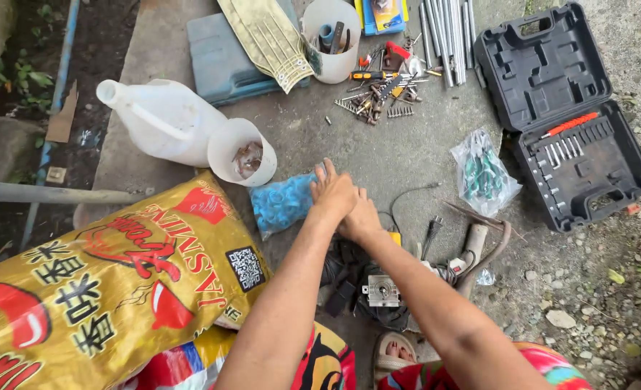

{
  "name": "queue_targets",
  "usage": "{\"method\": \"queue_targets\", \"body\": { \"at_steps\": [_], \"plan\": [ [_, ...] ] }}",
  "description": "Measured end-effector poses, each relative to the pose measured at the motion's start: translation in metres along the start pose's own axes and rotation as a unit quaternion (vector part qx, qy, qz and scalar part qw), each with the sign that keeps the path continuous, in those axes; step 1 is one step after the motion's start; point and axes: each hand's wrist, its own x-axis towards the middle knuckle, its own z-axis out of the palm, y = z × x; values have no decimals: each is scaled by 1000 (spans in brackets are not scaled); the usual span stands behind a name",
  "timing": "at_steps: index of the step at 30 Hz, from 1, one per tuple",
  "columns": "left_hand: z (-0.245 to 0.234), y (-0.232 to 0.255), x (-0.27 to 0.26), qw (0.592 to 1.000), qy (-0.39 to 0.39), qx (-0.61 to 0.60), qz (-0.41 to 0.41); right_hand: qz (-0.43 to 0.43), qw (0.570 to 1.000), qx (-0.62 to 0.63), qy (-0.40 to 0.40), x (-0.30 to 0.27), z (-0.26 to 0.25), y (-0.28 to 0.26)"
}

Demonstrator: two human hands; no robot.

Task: Organizing metal rods, power tools, and various supply bags into a wooden cabinet and around the workspace.

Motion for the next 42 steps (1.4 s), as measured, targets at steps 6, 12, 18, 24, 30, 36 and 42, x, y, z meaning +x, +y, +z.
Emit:
{"method": "queue_targets", "body": {
  "at_steps": [6,12,18,24,30,36,42],
  "plan": [
    [9,-4,22,994,-90,52,-38,-25,990,-127,-53,26,-21,63],
    [20,39,11,989,-80,108,67,75,993,-88,-39,21,-100,132],
    [26,69,6,981,-57,108,153,191,947,-190,174,-6,-105,208],
    [26,59,9,981,-49,110,154,162,960,-105,202,10,-78,224],
    [20,48,15,983,-60,113,133,75,975,-33,207,35,-57,165],
    [28,33,17,986,-51,97,128,-36,982,73,173,39,-74,108],
    [24,26,14,986,-110,80,98,202,961,-77,174,49,-66,157]
  ]
}}
